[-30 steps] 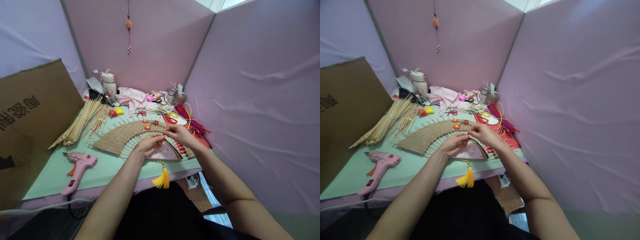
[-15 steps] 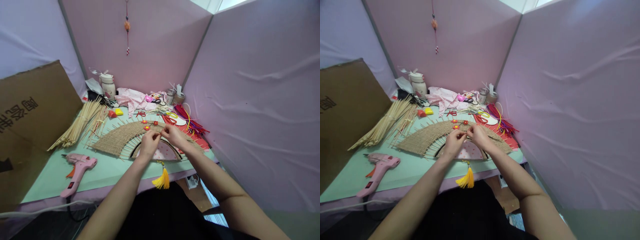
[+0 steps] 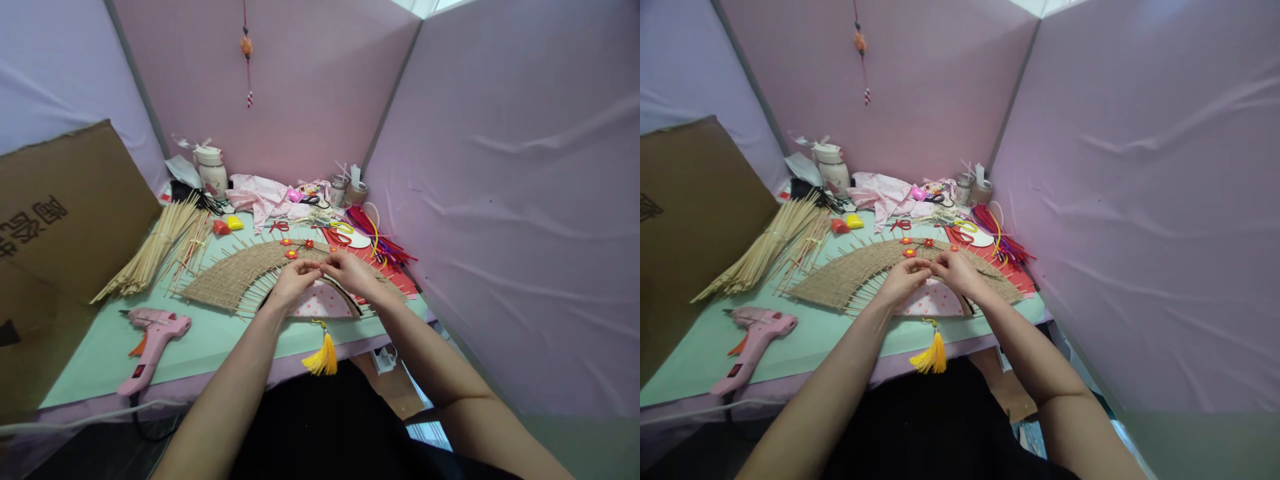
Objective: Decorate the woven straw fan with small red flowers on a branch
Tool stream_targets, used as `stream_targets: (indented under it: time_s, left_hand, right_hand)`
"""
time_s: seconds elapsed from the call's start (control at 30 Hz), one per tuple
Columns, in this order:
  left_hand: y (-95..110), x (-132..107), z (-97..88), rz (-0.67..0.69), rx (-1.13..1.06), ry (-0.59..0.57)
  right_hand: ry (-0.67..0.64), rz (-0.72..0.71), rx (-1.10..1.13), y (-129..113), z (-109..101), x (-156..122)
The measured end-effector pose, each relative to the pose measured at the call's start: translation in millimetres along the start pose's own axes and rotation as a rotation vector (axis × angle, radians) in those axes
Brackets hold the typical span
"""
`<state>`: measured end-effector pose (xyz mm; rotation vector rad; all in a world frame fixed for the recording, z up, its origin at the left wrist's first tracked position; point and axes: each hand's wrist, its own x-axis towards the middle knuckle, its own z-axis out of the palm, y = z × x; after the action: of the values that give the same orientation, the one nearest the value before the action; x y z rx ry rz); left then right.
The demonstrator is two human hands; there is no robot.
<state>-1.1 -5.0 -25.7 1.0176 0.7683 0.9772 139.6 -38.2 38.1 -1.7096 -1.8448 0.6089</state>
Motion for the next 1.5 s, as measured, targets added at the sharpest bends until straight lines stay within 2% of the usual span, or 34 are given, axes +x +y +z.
stream_targets:
  time_s: [0.17,0.27,0.37,0.47,0.6,0.7,0.83,0.93,1.07,1.3,1.5]
  left_hand:
    - [7,0,2.6,0.089,-0.191,0.059]
    - [8,-2,5.5,0.139,-0.311,0.051]
    - [6,-2,7.6,0.155,-0.33,0.02]
    - [3,-1,8.7,0.144,-0.349,0.035]
    - [3,0,9.8,0.109,-0.366,0.046]
    - [3,-1,10.0,0.067,-0.359,0.052]
    - [3,-2,8.5,-0.005,-0.378,0.052]
    - [2,-2,7.1,-0.045,-0.333,0.047]
    - [-2,-1,7.0,-0.08,-0.27,0.051]
    - [-1,-2,8.7,-0.068,-0.242,0.071]
    - [-1,-3,5.2,-0.11,-0.276,-0.008]
  right_hand:
    - [0.211,0.013,0.247,11,5,-6]
    - [0.194,0.098,0.388,13,11,-12]
    - [0.165,0.141,0.625,12,22,-15]
    - [0.237,0.135,0.782,11,31,-13]
    - [0.33,0.097,0.824,11,36,-10]
    - [0.386,0.018,0.713,13,37,-11]
    - [0.472,-0.231,0.326,15,33,-15]
    - [0.444,-0.402,0.023,18,28,-19]
    - [0.381,-0.486,-0.229,24,24,-21]
    - [0.416,-0.478,-0.318,25,27,-22]
    - [0.373,-0.517,-0.255,20,20,-23]
